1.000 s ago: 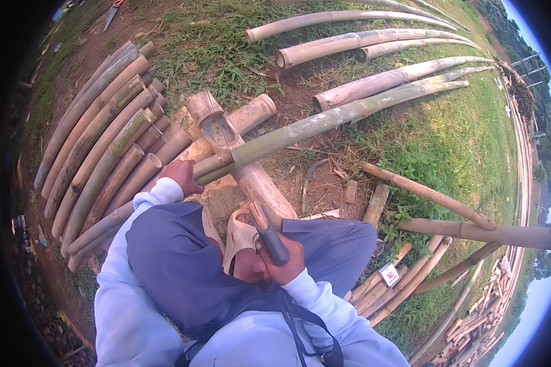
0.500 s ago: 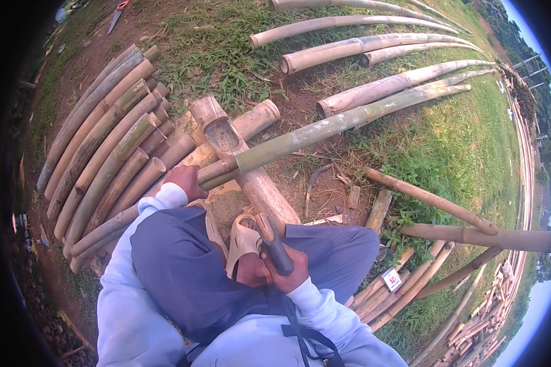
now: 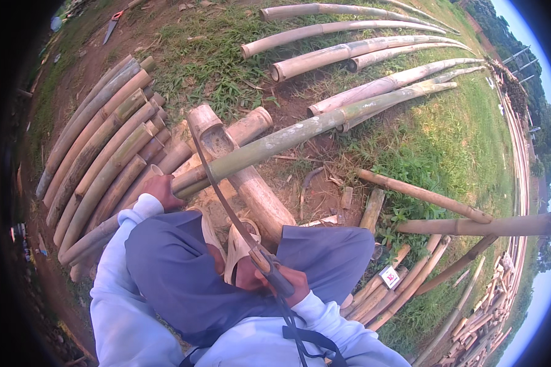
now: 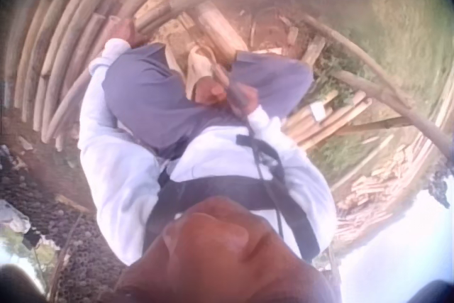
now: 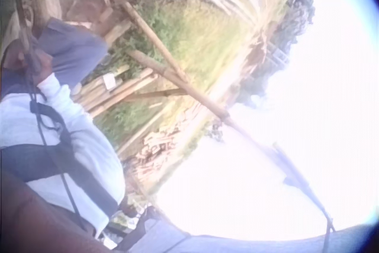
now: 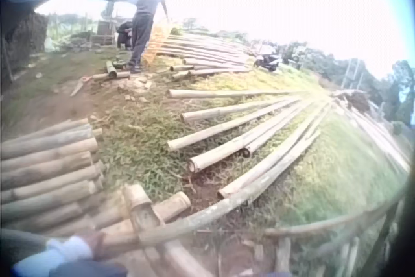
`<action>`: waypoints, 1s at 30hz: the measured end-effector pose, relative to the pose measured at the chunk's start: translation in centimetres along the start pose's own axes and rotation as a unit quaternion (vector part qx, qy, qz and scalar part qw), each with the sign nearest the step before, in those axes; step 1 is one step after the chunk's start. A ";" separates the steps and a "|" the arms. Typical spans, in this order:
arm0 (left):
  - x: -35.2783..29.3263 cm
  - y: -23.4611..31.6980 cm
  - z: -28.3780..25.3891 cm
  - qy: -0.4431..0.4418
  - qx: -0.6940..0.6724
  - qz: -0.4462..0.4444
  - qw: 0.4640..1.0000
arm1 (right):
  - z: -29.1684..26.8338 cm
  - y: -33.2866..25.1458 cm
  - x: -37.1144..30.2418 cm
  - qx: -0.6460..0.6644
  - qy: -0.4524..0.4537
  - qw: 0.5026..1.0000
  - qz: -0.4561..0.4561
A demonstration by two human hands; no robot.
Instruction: The person sits on the ground and uses a hand saw to cut long bamboo poles into shorter segments. They repeatedly position each pole on a wooden support, saw through it, and stack the cut pieces. The task continues with multiple poles being processed in the same manner.
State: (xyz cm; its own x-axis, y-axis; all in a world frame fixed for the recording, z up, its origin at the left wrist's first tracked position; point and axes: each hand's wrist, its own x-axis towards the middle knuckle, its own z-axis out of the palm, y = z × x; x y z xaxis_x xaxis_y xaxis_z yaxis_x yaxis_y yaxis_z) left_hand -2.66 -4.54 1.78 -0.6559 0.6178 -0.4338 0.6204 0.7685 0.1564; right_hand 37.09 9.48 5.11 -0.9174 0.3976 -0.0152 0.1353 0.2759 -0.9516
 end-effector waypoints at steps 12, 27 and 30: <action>-1.2 -4.6 6.3 0.025 0.025 -0.004 0.999 | 2.2 1.9 -3.5 0.057 -0.021 0.998 0.033; -2.6 -3.6 7.8 0.022 0.034 -0.032 0.999 | 0.2 0.3 -3.9 0.012 -0.027 0.999 0.025; -3.8 -3.9 8.0 0.038 0.004 -0.052 0.998 | 0.3 -0.2 -3.1 -0.008 -0.021 1.000 0.003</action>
State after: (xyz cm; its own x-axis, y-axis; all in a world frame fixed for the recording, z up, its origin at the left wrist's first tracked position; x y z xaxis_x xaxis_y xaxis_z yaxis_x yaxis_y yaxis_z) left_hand 0.81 -11.22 -4.30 -0.7472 0.5456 -0.3795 0.5502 0.8281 0.1073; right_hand 39.76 7.92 5.21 -0.9312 0.3630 -0.0343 0.1472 0.2883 -0.9461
